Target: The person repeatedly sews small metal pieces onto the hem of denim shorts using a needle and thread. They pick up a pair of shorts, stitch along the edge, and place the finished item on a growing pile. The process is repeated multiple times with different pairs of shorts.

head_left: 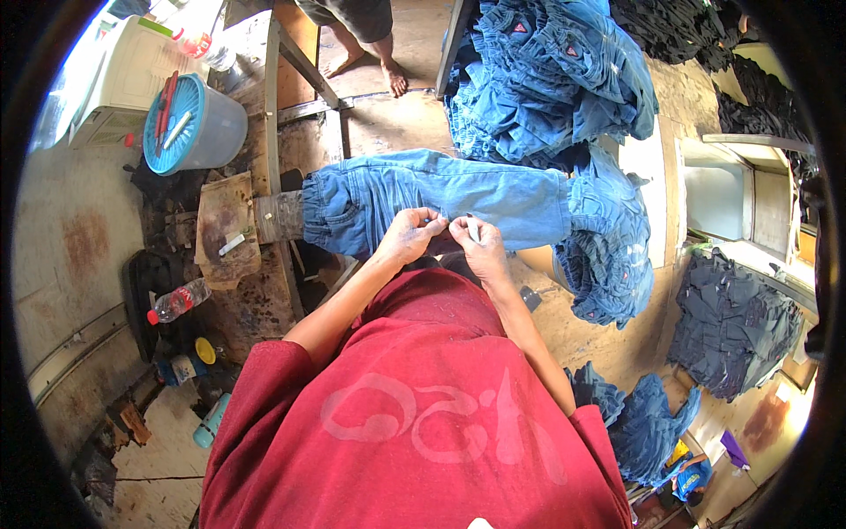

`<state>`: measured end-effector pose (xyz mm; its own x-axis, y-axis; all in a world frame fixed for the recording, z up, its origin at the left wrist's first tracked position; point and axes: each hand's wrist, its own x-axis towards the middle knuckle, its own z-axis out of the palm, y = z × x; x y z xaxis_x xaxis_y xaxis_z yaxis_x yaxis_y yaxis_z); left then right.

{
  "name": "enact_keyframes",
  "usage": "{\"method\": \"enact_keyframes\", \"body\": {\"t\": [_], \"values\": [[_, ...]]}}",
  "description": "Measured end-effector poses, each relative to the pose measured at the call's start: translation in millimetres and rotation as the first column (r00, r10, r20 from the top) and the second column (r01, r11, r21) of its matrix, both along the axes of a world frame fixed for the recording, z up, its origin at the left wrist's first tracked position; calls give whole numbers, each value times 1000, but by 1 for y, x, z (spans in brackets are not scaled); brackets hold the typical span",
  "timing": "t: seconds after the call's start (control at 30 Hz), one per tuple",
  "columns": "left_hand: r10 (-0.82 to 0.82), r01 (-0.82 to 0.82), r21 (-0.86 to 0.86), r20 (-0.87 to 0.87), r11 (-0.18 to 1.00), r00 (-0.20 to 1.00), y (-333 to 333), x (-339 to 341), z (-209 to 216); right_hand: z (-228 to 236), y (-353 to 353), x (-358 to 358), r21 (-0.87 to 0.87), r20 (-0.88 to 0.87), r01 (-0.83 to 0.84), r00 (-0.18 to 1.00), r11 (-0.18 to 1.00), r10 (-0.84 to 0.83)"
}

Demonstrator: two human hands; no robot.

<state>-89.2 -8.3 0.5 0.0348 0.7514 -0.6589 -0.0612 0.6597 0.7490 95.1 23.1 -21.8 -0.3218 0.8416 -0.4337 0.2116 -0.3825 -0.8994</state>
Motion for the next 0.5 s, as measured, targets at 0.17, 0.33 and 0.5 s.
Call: {"method": "enact_keyframes", "body": {"t": [0.17, 0.33, 0.5], "values": [[202, -166, -157, 248, 974, 948, -12, -2, -9, -2, -1, 6, -432, -156, 124, 965, 894, -209], [216, -196, -101, 267, 975, 939, -17, 0, -14, 1, 0, 2, -118, 22, 114, 993, 986, -113], [167, -171, 4, 187, 985, 968, -16, 5, -16, 18, 4, -6, 122, 165, -58, 986, 991, 37]]}}
